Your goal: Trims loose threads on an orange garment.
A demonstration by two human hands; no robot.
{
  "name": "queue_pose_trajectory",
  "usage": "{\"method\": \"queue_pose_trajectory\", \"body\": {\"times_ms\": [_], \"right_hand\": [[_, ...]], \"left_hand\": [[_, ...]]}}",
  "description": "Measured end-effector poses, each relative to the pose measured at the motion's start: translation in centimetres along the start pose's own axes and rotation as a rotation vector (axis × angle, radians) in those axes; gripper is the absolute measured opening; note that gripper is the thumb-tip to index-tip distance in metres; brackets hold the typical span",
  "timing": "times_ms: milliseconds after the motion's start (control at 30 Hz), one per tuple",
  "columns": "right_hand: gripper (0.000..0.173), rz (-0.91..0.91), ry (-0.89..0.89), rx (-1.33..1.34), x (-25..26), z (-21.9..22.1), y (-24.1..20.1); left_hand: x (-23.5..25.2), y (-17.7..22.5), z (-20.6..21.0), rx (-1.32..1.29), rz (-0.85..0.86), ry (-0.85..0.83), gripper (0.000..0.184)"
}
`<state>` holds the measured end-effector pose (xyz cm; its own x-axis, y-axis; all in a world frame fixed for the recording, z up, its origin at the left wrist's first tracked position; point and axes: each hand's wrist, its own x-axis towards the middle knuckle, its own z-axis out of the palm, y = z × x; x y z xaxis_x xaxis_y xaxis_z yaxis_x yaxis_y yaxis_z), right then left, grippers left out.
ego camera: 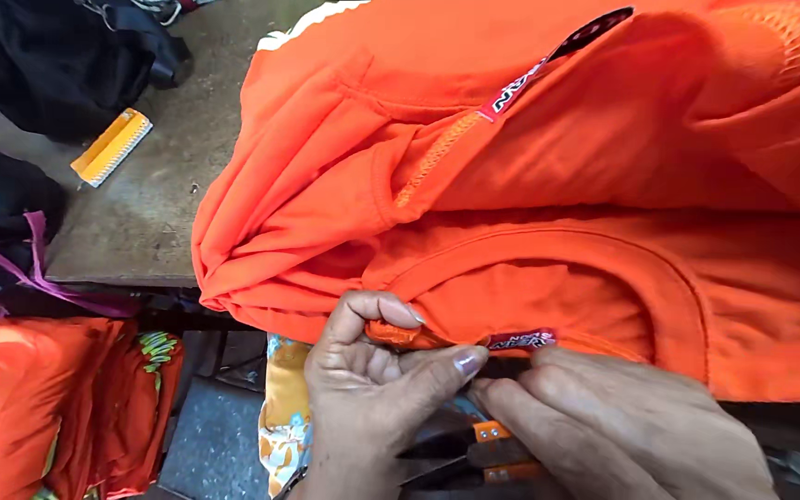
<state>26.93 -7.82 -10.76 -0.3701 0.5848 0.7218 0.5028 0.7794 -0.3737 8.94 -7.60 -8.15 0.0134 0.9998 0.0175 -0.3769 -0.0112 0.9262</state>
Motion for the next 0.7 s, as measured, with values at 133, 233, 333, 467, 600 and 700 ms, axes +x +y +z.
{"method": "queue_pose_trajectory", "body": {"times_ms": [133, 233, 333, 467, 600, 700], "right_hand": [[0.023, 0.163, -0.072, 0.005, -0.6, -1.4, 0.1], [0.052, 0.303, -0.153, -0.100, -1.3, -3.5, 0.7], [0.046, 0.244, -0.108, -0.244, -2.1, -3.8, 1.8], [0.039, 0.167, -0.066, -0.316, -2.4, -3.2, 1.7], [0.037, 0.140, 0.003, -0.311, -1.9, -2.1, 1.5], [0.034, 0.130, 0.020, -0.302, -1.5, -1.8, 1.4]], "left_hand": [[0.0, 0.4, 0.4, 0.021, 0.010, -0.004, 0.046], [0.0, 0.8, 0.3, -0.012, -0.006, -0.016, 0.047], [-0.1, 1.0, 0.3, -0.034, -0.044, -0.022, 0.047], [-0.2, 1.2, 0.4, -0.052, -0.094, -0.005, 0.046], [-0.4, 1.4, 0.4, -0.032, -0.119, 0.016, 0.047], [-0.5, 1.4, 0.4, -0.033, -0.127, 0.019, 0.046]]}}
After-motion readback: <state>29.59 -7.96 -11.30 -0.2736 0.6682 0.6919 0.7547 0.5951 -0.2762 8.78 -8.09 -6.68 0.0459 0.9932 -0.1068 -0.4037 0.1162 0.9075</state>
